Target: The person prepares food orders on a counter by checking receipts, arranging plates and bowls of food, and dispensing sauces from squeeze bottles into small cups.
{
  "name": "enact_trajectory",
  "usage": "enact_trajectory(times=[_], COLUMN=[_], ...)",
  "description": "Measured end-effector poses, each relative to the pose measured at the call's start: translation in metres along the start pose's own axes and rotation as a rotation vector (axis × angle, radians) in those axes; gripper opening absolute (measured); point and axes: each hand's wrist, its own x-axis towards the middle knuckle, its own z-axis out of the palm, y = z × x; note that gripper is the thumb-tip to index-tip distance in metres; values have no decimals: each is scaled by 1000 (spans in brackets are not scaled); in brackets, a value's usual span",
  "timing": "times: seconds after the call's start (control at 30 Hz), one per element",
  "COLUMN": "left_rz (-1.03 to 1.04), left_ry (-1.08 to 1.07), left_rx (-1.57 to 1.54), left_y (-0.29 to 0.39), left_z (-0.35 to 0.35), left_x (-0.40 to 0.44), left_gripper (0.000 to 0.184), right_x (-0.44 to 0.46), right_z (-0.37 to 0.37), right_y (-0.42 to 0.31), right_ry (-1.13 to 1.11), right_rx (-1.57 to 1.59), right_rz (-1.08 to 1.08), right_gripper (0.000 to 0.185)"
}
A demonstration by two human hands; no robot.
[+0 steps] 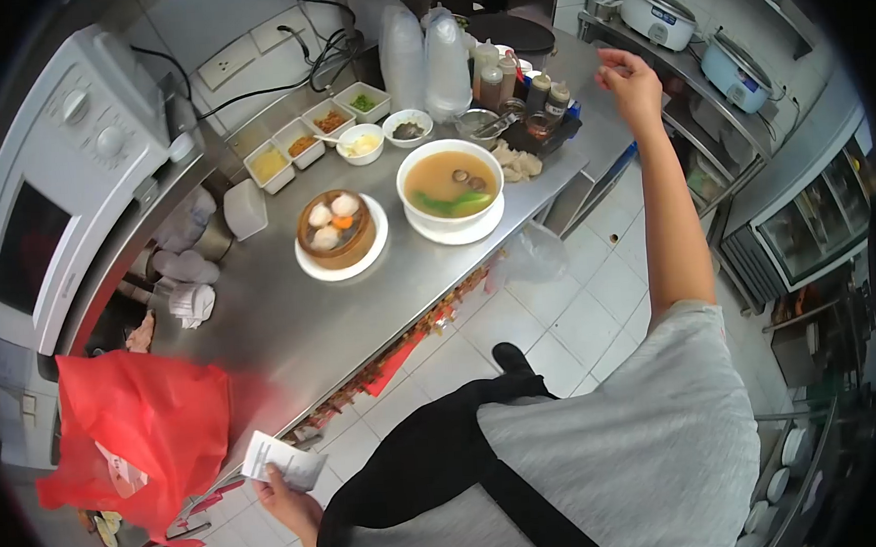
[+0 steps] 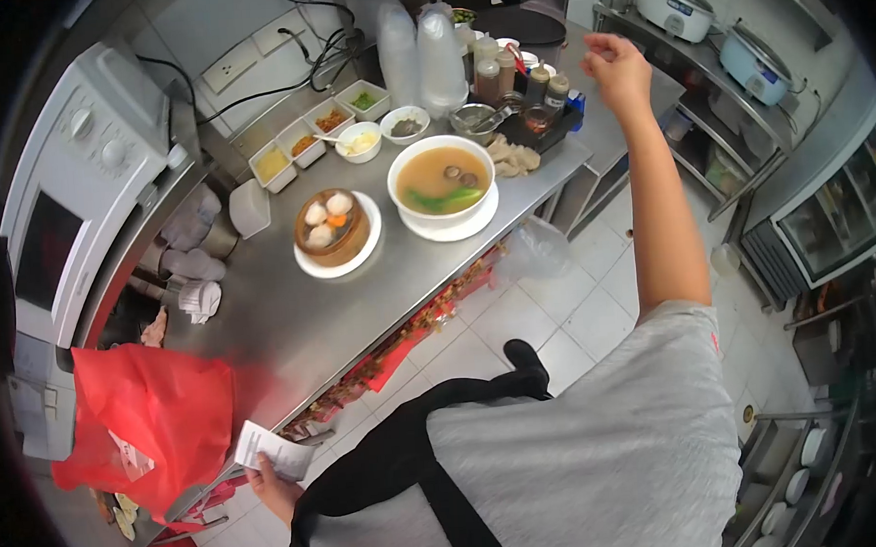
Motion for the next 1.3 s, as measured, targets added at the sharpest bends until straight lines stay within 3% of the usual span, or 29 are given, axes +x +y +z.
enact_trajectory(times=[0.2, 0.27, 0.47, 0.6, 0.7, 0.83, 0.97, 1.03, 1.1, 1.17, 1.27, 1.3], left_rz=[14, -24, -25, -15, -26, -7, -68, -63, -69, -43, -58, -24], left_ry=[126, 100, 108, 135, 137, 77, 24, 45, 32, 34, 2, 20], left_rx=[-1, -10, 46, 103, 121, 120, 110, 131, 94, 80, 8, 50], left_y=[-21, -41, -37, -31, -29, -28, -30, -28, -32, -29, -28, -26], left_z=[112, 154, 249, 276, 295, 327, 343, 353, 353, 357, 352, 349], left_x=[-43, -58, -96, -114, -120, -119, -119, -121, -120, -120, -120, -120], left_gripper=[23, 24, 24, 24, 24, 24, 25, 26, 25, 25, 24, 24], right_x=[112, 124, 158, 171, 173, 151, 120, 94, 87, 57, 56, 58], right_z=[45, 62, 104, 104, 71, 27, 30, 43, 59, 60, 46, 38], right_y=[252, 276, 347, 370, 371, 367, 409, 433, 518, 513, 486, 473], right_ry=[-351, -555, -879, -1053, -1029, -789, -857, -769, -831, -646, -634, -610], right_rx=[-539, -558, -499, -325, 122, 721, 673, 495, 399, 291, 680, 638], right_rz=[265, 468, 871, 894, 798, 934, 785, 683, 220, 166, 631, 745], right_gripper=[26, 37, 48, 36, 22, 20, 19, 12, 10, 9, 5, 11])
